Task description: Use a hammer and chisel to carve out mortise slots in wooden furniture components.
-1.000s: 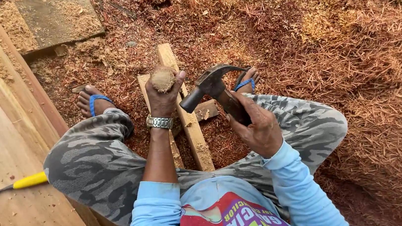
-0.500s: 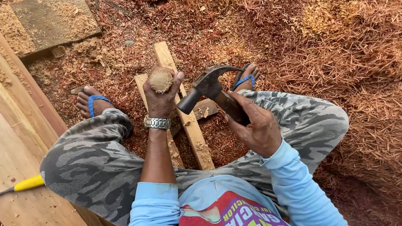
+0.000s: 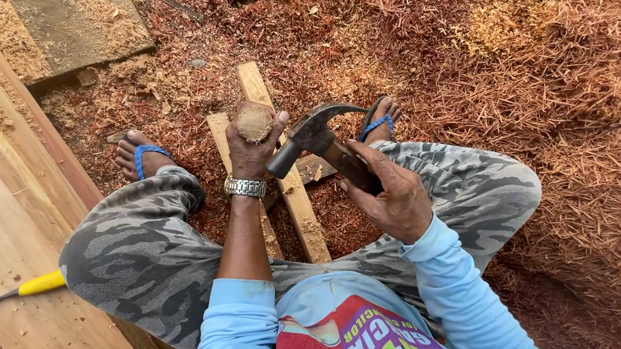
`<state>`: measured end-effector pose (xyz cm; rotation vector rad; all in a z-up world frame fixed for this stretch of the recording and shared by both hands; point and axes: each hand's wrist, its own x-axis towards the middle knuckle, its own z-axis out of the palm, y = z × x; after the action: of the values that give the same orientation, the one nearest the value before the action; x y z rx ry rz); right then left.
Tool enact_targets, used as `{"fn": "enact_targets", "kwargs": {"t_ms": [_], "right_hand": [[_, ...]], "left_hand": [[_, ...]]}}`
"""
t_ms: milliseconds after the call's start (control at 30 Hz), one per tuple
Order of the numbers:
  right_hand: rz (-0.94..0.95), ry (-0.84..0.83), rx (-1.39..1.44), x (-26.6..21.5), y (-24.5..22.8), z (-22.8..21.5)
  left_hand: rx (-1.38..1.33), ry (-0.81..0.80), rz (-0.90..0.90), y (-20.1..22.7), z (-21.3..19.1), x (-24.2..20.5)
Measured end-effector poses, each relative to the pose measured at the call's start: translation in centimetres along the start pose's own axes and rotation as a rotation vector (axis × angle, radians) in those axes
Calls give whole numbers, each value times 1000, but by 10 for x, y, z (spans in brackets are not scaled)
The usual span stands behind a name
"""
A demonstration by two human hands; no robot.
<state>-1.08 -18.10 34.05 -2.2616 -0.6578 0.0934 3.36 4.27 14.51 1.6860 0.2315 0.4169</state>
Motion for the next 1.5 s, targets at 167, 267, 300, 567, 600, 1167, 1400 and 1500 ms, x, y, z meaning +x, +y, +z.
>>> {"fn": "enact_targets", "kwargs": {"t_ms": [167, 267, 300, 567, 600, 1167, 1400, 1500], "right_hand": [[-15, 5, -31, 6, -7, 0], [-91, 20, -44, 11, -11, -3], [-87, 18, -45, 12, -14, -4], [-170, -21, -91, 25, -27, -15], [-178, -20, -90, 28, -28, -15], [-98, -285, -450, 46, -1, 2], [-129, -171, -344, 43, 26, 22], [-12, -303, -481, 49, 24, 15]], "left_hand": [[-32, -17, 90, -30, 11, 3], [-413, -78, -80, -40, 17, -2], [-414, -81, -84, -39, 15, -6], [-701, -142, -120, -10, 0, -14], [-698, -138, -112, -26, 4, -11], [-375, -112, -340, -54, 43, -15], [-99, -111, -236, -39, 39, -12], [-18, -112, -30, -41, 44, -4]]}}
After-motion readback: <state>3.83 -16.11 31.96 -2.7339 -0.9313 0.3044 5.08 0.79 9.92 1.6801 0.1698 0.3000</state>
